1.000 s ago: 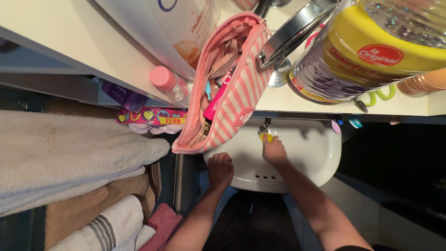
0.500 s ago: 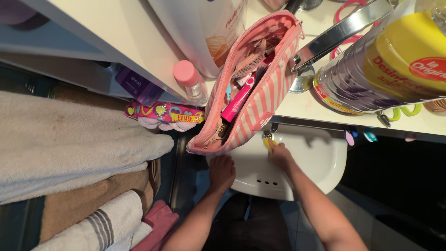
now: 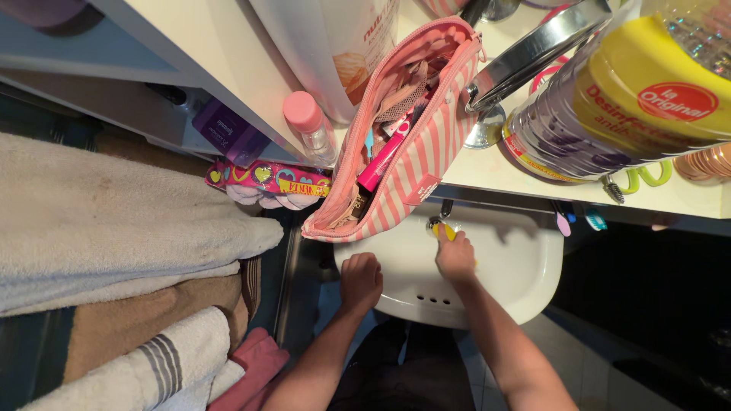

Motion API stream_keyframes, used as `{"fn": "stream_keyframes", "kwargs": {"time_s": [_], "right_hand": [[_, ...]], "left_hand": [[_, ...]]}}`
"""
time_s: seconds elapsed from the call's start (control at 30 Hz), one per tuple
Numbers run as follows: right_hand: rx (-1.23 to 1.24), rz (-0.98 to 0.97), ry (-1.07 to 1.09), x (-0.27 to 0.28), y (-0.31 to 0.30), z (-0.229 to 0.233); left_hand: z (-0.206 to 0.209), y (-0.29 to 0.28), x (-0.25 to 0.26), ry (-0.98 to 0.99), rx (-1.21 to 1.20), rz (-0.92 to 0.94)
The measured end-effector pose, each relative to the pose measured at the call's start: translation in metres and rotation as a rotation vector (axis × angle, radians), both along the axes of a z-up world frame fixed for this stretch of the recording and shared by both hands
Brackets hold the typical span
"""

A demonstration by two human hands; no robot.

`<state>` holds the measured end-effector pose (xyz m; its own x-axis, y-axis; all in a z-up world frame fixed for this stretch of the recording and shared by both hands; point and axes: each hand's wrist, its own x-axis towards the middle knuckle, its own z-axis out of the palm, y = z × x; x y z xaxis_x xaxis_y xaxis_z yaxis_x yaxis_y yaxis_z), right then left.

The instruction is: The person cleans a bathroom sink by pouring liquid cleaner from a bottle, scrubbing the basin and drain area with a small yellow brush, and rinsing it with water.

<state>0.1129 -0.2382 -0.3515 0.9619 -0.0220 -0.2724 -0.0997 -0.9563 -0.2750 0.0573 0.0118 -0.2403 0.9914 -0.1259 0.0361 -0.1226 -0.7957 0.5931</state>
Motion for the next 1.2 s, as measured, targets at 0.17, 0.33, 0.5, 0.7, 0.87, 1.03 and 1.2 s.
{"fn": "stream_keyframes", "kwargs": {"time_s": [0.17,0.33,0.5,0.7,0.87,1.03,1.2], "right_hand": [[-0.106,0.092,-0.185,0.01,-0.004,-0.022],[0.017,0.132,-0.193,0.0,-0.003,-0.053],[-0.06,0.328,-0.252,-0.007,-0.033,-0.04],[-0.132,0.166,-0.278,0.023,0.004,-0.041],[-0.022,0.182,0.331,0.015,-0.017,0.006],[-0.258,0.25,0.432,-0.02,-0.075,0.061],[-0.502,0.248,0.271,-0.019,-0.112,0.078]], "left_hand": [[-0.004,0.002,0.006,-0.094,0.083,-0.028],[-0.024,0.001,-0.001,-0.049,0.158,-0.059],[-0.024,0.001,0.0,-0.08,0.145,-0.025],[-0.019,0.003,0.003,-0.089,0.106,-0.037],[-0.017,0.004,0.0,-0.1,0.055,-0.033],[-0.012,0.004,-0.009,-0.038,0.06,0.018],[-0.002,0.006,-0.007,-0.214,-0.053,0.009]]}}
